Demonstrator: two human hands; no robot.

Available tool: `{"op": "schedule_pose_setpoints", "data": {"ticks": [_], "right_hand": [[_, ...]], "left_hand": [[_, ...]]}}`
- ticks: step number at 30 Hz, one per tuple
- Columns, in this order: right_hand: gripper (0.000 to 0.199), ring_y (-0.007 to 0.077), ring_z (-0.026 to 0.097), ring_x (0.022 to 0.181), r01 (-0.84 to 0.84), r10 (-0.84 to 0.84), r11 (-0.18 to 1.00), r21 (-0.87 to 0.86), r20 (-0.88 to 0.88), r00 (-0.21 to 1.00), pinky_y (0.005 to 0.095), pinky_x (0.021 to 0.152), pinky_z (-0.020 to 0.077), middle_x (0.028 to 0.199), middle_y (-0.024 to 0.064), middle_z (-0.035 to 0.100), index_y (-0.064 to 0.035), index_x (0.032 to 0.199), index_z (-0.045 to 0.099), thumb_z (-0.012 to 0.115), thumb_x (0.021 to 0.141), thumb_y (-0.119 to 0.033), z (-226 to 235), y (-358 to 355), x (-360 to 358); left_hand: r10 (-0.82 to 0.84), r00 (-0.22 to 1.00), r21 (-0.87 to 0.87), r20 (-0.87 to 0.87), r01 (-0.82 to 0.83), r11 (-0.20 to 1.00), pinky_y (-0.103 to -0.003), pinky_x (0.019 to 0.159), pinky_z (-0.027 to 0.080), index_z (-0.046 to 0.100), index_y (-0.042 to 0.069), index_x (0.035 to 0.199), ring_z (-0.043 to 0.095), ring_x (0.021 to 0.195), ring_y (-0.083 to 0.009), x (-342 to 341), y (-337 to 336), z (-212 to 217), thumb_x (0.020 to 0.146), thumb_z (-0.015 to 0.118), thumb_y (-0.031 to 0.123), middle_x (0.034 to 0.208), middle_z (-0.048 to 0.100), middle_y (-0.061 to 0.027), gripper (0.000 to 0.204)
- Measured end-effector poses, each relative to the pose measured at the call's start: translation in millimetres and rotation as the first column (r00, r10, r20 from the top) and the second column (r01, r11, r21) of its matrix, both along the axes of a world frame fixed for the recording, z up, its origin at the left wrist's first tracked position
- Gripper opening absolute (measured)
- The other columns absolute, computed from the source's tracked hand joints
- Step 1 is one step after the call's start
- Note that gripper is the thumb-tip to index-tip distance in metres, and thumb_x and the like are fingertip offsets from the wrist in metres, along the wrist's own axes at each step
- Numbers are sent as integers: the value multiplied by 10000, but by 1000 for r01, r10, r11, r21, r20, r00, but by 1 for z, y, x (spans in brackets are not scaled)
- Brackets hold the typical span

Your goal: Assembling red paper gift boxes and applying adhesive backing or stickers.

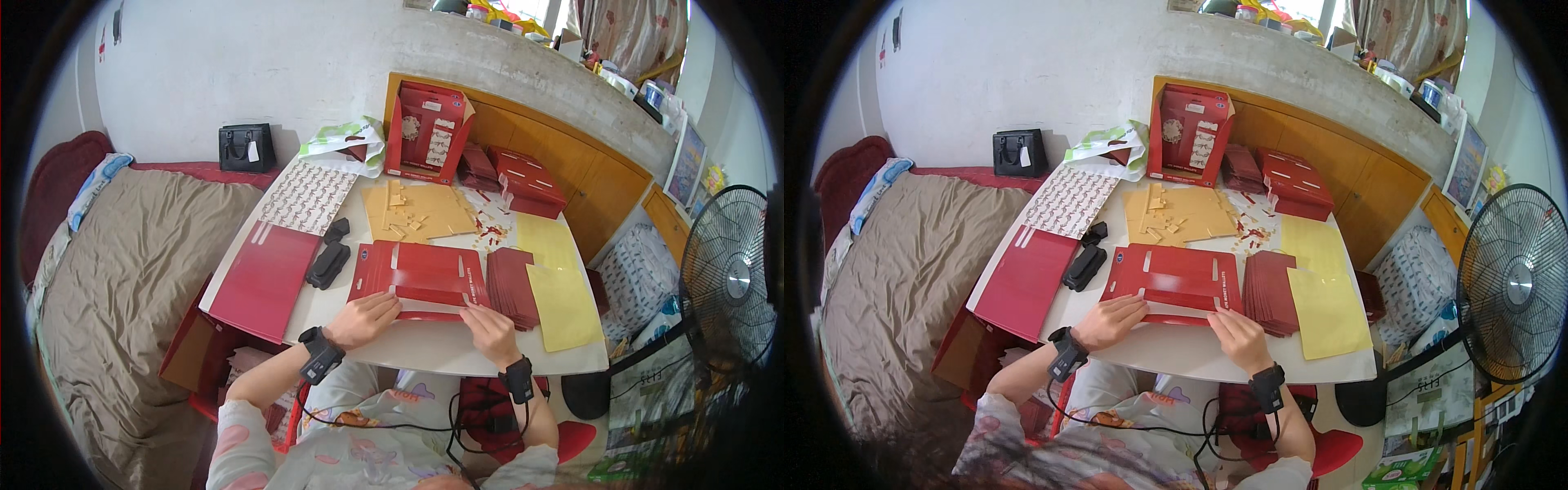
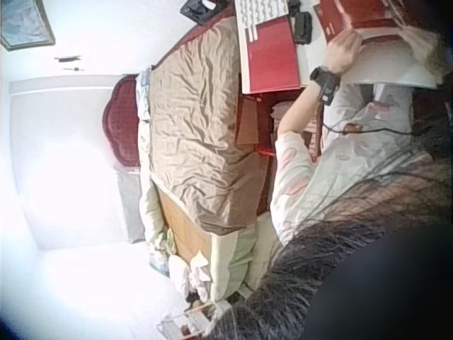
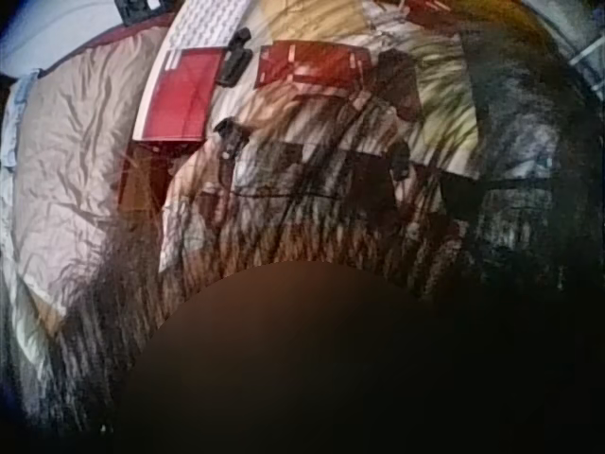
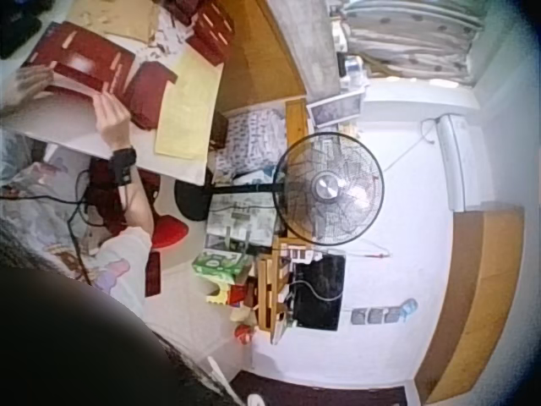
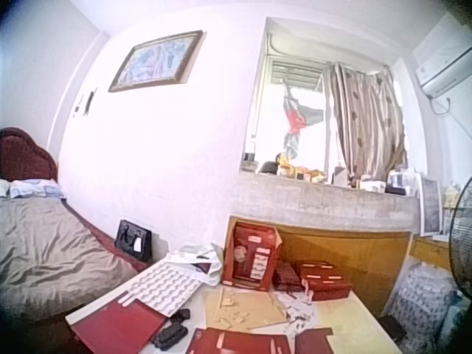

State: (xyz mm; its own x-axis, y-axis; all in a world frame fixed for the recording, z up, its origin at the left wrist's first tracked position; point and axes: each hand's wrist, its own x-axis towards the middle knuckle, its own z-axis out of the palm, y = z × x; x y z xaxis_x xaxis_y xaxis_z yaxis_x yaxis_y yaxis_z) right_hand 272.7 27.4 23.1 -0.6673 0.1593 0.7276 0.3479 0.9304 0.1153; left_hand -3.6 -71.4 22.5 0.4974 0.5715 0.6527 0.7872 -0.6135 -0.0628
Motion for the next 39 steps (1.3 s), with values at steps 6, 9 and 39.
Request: {"op": "schedule_pose_setpoints", "data": {"ticks": [6, 9, 39], "right_hand": [[238, 230, 640, 875, 49, -61, 988, 150, 76, 995, 315, 752, 535, 933, 111, 648, 1, 951, 629, 583, 723, -52, -3, -16, -13], [253, 222, 634, 872, -4, -15, 989, 145, 134, 991, 309, 756, 527, 934, 116, 645, 12, 951, 621, 574, 715, -63, -7, -31, -34], [177, 238, 651, 865, 70, -68, 975, 211, -15, 998, 336, 764, 544, 905, 114, 660, 11, 911, 635, 671, 749, -52, 4, -17, 26]], "left_hand": [[83, 994, 77, -72, -77, 994, -351, 804, 514, 585, -27, 1019, 608, 953, -274, 10, -7, 0, 713, 580, 100, 1014, 606, -151, 332], [83, 992, 86, -99, -74, 993, -336, 776, 511, 585, -28, 1016, 592, 914, -245, 19, -10, -3, 698, 578, 98, 987, 593, -119, 342], [71, 997, 168, -36, -64, 984, -370, 794, 532, 615, -43, 990, 636, 954, -290, -20, -30, 1, 683, 632, 72, 1027, 633, -168, 328]]}}
